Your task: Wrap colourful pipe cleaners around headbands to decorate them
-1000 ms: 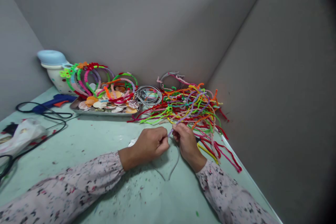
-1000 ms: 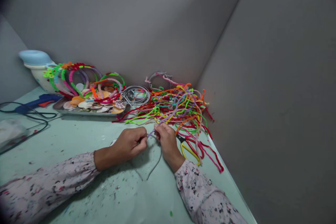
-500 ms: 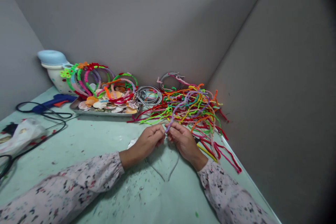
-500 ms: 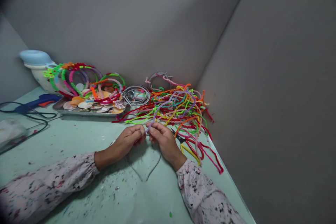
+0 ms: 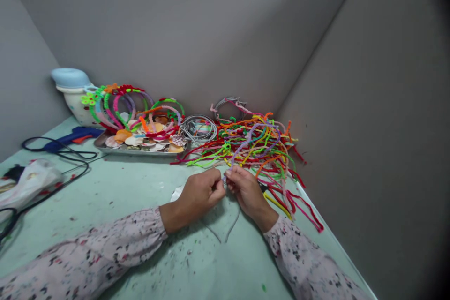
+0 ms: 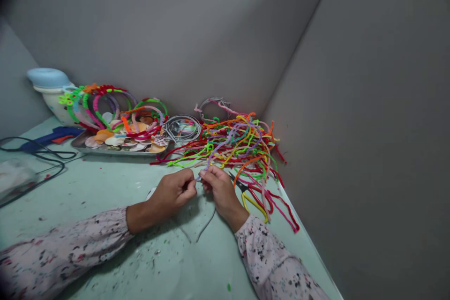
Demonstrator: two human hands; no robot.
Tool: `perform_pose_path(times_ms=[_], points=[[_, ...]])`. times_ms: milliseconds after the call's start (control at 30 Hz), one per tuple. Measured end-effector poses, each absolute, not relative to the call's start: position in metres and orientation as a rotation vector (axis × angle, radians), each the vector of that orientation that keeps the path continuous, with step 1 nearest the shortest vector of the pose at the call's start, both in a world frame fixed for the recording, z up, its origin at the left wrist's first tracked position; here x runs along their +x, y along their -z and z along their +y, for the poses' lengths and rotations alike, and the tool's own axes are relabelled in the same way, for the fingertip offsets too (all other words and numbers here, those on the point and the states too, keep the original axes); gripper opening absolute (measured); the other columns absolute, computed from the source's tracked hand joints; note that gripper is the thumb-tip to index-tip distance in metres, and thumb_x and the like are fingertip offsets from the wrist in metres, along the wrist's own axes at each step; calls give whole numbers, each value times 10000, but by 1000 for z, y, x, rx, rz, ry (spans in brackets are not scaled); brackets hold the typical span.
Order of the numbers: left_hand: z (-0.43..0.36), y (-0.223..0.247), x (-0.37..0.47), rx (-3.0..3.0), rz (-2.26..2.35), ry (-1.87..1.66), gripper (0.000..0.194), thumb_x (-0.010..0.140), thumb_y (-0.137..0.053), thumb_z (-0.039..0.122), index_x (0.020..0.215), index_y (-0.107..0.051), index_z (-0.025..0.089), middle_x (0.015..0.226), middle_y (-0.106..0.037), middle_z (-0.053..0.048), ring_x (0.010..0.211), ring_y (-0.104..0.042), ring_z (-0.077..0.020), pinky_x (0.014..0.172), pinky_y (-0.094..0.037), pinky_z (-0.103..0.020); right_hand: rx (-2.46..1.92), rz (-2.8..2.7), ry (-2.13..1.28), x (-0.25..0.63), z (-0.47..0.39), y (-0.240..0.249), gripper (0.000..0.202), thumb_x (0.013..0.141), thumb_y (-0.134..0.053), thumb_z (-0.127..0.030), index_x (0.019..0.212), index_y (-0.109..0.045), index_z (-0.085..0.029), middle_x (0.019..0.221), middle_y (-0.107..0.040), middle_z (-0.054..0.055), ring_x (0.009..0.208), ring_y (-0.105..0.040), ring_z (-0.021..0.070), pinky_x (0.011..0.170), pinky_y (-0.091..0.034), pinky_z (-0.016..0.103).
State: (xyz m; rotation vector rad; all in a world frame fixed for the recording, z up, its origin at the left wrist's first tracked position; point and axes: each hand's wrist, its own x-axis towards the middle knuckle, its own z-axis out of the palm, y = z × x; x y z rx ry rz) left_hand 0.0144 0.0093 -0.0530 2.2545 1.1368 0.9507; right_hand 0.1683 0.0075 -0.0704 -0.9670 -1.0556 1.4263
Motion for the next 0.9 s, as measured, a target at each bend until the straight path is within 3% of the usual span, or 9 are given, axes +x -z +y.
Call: perform_pose_path(times_ms=[133,367,567,900], points=[[10,54,13,2097,1018,-917,172,779,-436,159,614,-390,175,564,-386,53,549,-367,-89,538,-267,-221,-878,-982,-1483,174,10,66,166,740,-679,-323,818,-625,-187,645,-511,-43,539,-421,73,491,-310,194],[13,50,10,1835,898,-938,311,896,-421,334,639,-452,163,591,-425,39,582,-404,-98,563,-313,-226,-850,-881,-1486,175,10,68,167,710,-726,-306,765,-627,-182,658,-552,-29,536,-434,72,473,-310,191],[18,56,13,1643,757,-944,160,849,-534,305,870,-555,148,757,-544,7,690,-488,-110,639,-388,-224,-861,-972,-1487,170,8,74,123,740,-714,-289,761,-633,-199,653,-551,-42,552,-427,76,527,-318,212],[21,62,15,1541,828,-898,158,792,-588,296,766,-547,146,636,-481,44,556,-406,-75,530,-331,-192,-903,-1077,-1239,177,12,76,164,785,-667,-324,906,-675,-213,613,-508,-47,558,-418,91,544,-319,234]])
